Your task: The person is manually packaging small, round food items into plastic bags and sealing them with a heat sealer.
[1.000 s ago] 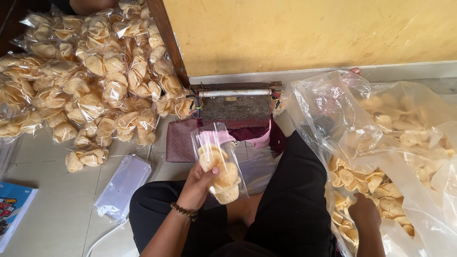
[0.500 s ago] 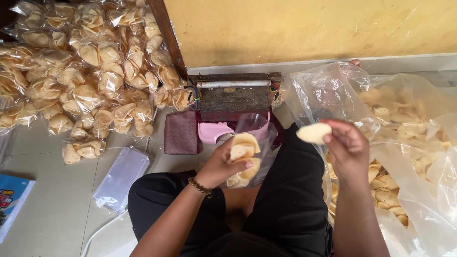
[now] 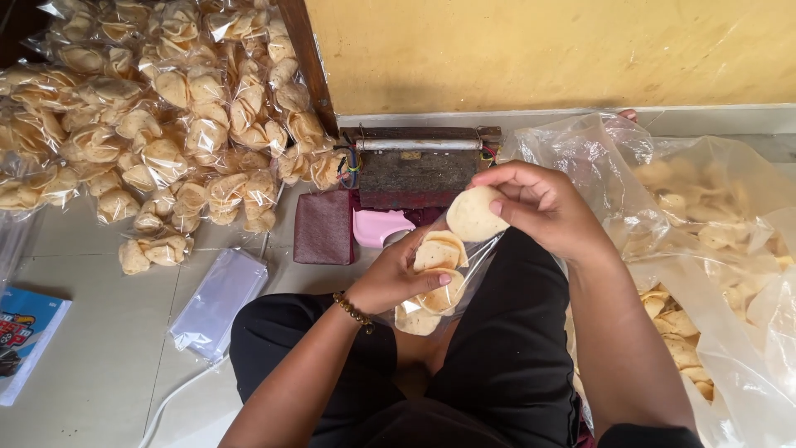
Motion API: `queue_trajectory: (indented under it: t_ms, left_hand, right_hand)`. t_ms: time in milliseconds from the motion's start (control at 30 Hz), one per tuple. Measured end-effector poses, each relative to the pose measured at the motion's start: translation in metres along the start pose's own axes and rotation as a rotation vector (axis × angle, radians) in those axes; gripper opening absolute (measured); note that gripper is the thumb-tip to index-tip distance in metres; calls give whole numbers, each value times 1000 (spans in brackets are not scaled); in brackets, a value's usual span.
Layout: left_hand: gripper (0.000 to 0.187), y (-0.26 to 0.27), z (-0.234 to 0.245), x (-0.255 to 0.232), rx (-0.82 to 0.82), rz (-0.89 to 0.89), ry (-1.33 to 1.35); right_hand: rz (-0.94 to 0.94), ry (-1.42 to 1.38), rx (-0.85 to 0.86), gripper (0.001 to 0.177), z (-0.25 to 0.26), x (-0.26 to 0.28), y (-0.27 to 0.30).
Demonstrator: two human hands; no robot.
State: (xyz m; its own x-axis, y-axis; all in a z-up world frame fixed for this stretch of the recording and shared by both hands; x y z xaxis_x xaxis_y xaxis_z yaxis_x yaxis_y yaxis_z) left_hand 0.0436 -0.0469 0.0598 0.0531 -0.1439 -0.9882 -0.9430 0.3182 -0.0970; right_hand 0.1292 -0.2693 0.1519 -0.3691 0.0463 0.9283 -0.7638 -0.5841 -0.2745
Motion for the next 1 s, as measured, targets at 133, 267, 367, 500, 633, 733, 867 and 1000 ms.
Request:
queue_trajectory:
  t_ms: [133, 267, 367, 500, 633, 733, 867, 1000]
  left_hand:
    - [73, 1, 2, 13, 88, 22, 62]
    - [73, -2, 3, 0, 125, 18, 139]
    - [76, -4, 4, 13, 130, -14, 151]
    - [65, -9, 1, 12, 130, -13, 184]
    - [55, -12, -3, 24, 139, 12, 198]
    - [53, -17, 3, 41, 98, -1, 205]
    - [50, -16, 12, 45, 52, 2, 190]
    - [41, -16, 12, 52, 14, 62, 258]
  right_hand:
    - [-71, 50, 65, 35, 0, -8, 3]
    - [-84, 237, 5, 37, 4, 0, 7]
    - [-115, 48, -53, 32, 1, -3, 9]
    - [-96, 27, 27, 30, 0, -4, 12]
    - [-60, 240, 162, 27, -4, 5, 11]
    - [3, 361, 103, 23, -16, 25, 5]
    - [120, 437, -26, 13, -10, 9, 9]
    - [164, 406, 16, 21, -16, 2, 11]
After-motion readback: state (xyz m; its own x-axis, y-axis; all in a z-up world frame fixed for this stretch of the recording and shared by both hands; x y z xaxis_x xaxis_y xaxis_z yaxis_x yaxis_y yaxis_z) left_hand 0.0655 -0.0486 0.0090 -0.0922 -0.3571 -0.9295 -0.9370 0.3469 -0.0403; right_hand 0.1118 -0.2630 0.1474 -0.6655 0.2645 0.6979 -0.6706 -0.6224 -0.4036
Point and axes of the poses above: each hand's wrist, its own y-axis away from the middle knuckle, its own z-axis out of the back of the hand, x = y × z, the point moved 1 cm from there along -y, towards the middle knuckle, and after that the axes turned 1 degree about z, right-handed, at the moved point
